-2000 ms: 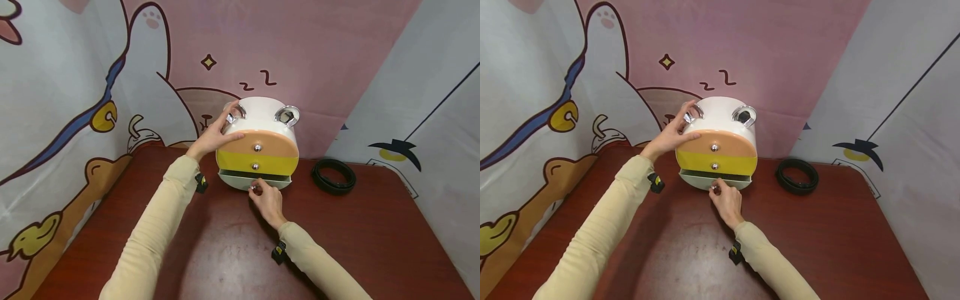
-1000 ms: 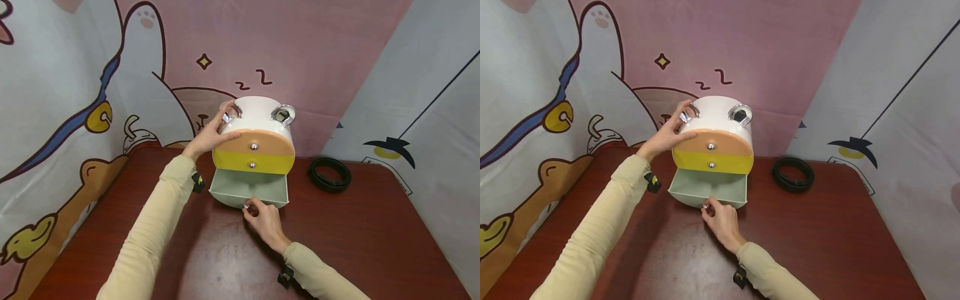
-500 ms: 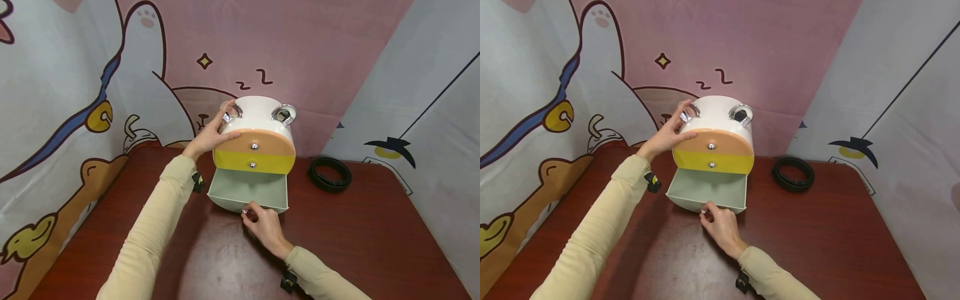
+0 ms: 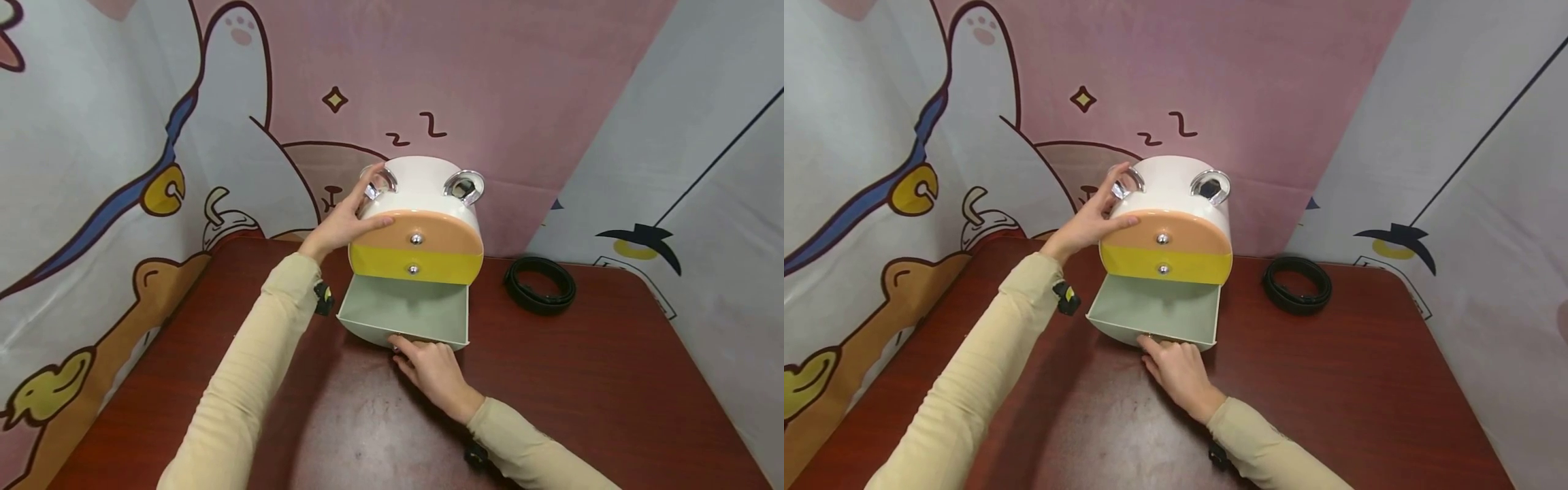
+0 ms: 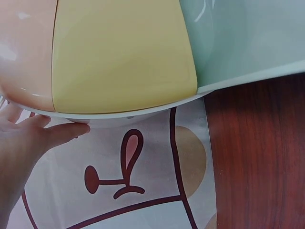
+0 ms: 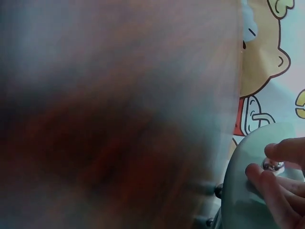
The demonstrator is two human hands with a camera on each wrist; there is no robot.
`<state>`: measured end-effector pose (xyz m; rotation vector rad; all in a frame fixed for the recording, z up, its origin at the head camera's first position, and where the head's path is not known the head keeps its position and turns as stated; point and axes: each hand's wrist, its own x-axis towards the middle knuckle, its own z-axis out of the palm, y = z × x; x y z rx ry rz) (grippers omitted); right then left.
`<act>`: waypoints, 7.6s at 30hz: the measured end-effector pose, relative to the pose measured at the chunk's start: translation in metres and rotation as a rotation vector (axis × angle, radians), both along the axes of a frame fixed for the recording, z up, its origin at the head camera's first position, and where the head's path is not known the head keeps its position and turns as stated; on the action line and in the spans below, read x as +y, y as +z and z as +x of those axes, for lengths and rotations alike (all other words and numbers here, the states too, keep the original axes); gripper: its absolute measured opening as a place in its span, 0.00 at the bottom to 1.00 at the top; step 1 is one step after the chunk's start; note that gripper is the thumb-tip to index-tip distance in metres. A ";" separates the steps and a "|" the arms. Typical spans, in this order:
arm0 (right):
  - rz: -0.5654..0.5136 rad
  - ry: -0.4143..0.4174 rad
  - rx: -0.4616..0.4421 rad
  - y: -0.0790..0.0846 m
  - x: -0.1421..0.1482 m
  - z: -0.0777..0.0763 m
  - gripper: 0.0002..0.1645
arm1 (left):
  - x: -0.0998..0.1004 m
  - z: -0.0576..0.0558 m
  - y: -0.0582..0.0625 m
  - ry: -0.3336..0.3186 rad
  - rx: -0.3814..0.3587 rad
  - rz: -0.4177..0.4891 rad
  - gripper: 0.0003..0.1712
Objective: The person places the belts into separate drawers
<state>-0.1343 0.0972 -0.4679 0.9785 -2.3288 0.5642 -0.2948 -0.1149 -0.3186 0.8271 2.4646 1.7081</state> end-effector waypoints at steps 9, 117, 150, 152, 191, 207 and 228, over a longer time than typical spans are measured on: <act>-0.015 0.055 -0.015 -0.001 0.009 -0.004 0.16 | 0.000 -0.001 -0.001 -0.006 -0.009 0.011 0.52; -0.396 -0.648 -0.563 -0.004 0.252 -0.103 0.38 | -0.006 0.024 0.022 -0.041 0.005 0.026 0.56; -0.277 -0.564 -0.732 0.003 0.269 -0.094 0.31 | -0.009 0.000 -0.003 -0.036 0.002 0.052 0.56; -0.258 -0.562 -0.721 0.004 0.269 -0.092 0.31 | -0.008 0.001 -0.003 -0.037 -0.001 0.048 0.56; -0.453 -0.446 -0.733 0.027 0.236 -0.067 0.32 | -0.011 -0.003 -0.005 -0.043 0.008 0.044 0.55; -0.433 -0.406 -0.775 0.059 0.219 -0.049 0.33 | -0.010 0.013 0.013 -0.056 -0.042 0.033 0.56; -0.390 -0.343 -0.766 0.088 0.211 -0.035 0.32 | -0.013 -0.001 -0.004 -0.013 -0.009 0.015 0.56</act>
